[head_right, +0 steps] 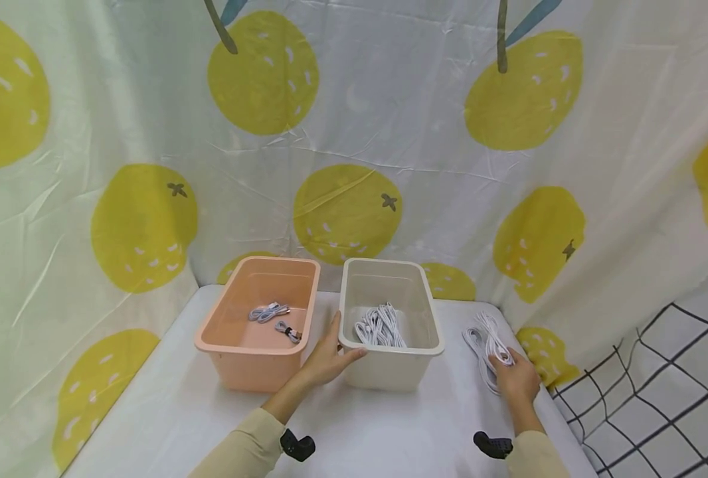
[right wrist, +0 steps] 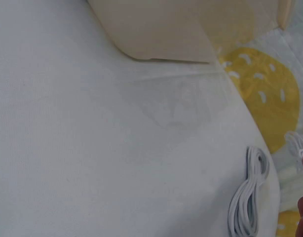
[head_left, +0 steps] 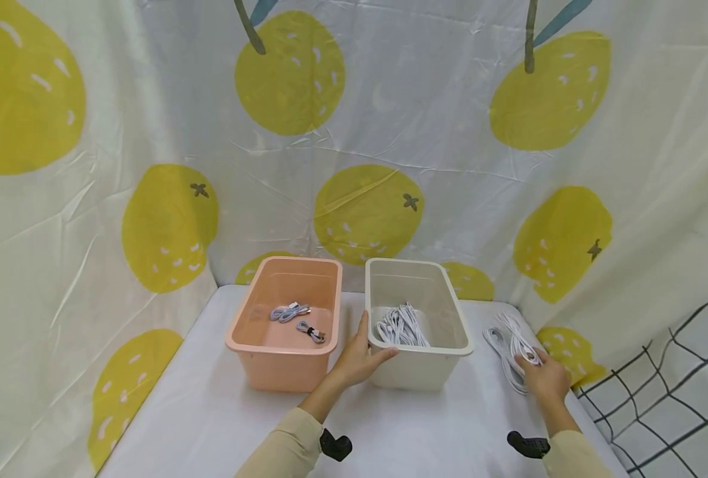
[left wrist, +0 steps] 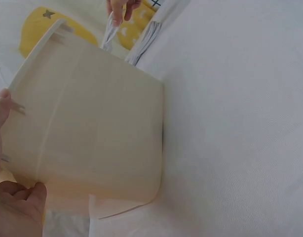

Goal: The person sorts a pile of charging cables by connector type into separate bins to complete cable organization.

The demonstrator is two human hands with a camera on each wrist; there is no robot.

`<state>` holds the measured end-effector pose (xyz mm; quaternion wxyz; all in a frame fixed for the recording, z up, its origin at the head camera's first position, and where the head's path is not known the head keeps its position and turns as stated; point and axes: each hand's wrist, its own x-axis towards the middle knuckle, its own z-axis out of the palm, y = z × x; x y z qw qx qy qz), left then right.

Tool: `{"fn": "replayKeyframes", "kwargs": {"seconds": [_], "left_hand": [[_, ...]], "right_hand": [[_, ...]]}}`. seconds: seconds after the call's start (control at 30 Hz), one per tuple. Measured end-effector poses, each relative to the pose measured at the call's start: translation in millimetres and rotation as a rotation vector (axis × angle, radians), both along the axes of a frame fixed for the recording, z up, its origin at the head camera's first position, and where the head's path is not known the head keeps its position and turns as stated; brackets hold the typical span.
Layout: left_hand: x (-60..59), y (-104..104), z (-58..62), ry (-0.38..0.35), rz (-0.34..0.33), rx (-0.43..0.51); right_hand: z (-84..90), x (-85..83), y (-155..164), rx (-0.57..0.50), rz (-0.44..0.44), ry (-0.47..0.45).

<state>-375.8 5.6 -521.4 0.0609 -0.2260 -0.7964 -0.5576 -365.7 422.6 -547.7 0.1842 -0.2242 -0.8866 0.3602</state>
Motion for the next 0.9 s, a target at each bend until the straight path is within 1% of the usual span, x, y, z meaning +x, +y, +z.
{"fn": "replayKeyframes", "kwargs": {"seconds": [0.17, 0.3, 0.5, 0.67, 0.9], "left_hand": [[0.0, 0.4, -1.0, 0.003, -0.014, -0.007], [-1.0, 0.6, -1.0, 0.024, -0.026, 0.0], [-1.9, 0.0, -0.8, 0.031, -0.022, -0.007], [-1.0, -0.5, -0.2, 0.033, -0.023, -0.008], [0.3, -0.1, -0.3, 0.038, -0.019, -0.006]], "right_hand": [[7.4, -1.0, -3.2, -0.014, 0.012, 0.001], [13.5, -4.9, -7.7, -0.02, 0.025, 0.023], [22.3, -11.0, -14.2, -0.014, 0.045, 0.033], [29.0, -11.6, -17.8, 0.01, 0.058, 0.051], [34.8, -13.2, -24.4, 0.012, 0.066, 0.071]]}}
